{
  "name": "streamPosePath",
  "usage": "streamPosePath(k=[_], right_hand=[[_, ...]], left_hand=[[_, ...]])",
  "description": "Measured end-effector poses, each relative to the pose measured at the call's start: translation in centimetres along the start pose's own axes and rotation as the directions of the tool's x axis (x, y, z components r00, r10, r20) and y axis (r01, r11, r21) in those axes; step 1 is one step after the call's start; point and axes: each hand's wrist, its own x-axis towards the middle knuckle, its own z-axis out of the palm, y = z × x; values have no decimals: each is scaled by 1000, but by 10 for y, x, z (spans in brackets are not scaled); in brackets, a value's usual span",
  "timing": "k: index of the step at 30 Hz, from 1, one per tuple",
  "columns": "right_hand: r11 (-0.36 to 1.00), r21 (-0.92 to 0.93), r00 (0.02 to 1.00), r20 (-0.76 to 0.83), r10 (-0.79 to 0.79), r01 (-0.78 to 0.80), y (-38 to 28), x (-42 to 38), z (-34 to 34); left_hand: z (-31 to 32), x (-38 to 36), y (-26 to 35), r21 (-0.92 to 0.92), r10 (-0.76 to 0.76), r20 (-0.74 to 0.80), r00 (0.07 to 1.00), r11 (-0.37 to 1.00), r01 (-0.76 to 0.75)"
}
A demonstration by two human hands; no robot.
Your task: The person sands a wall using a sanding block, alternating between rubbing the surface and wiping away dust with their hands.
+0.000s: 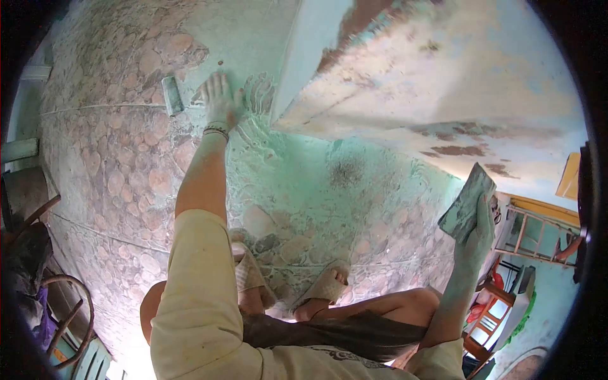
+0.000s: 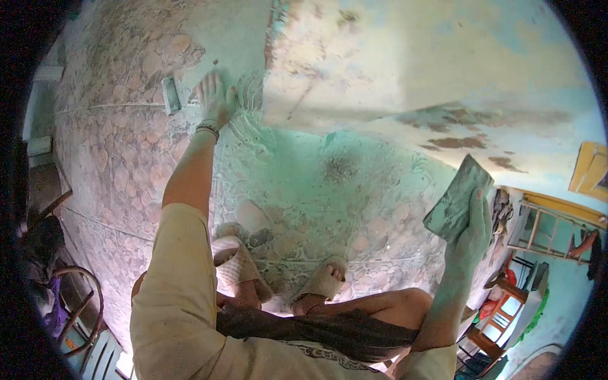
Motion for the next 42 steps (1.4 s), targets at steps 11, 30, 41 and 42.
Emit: streamPosePath(k=[11,30,41,42], right_hand=[[998,-54,999,5,-43,43,6,1,-5],[999,38,994,104,-13,9,7,10,26],[989,-133,986,164,-43,65,-7,-12,30],[996,-56,989,133,-58,66,-16,-21,44]], left_hand=[[-7,-13,34,-119,513,-56,857,848,-516],[-11,-92,27,-360,242,-170,955,887,-289],[-5,-82,39,-462,81,-174,981,873,-154],[1,-84,41,-427,61,-244,968,889,-164]])
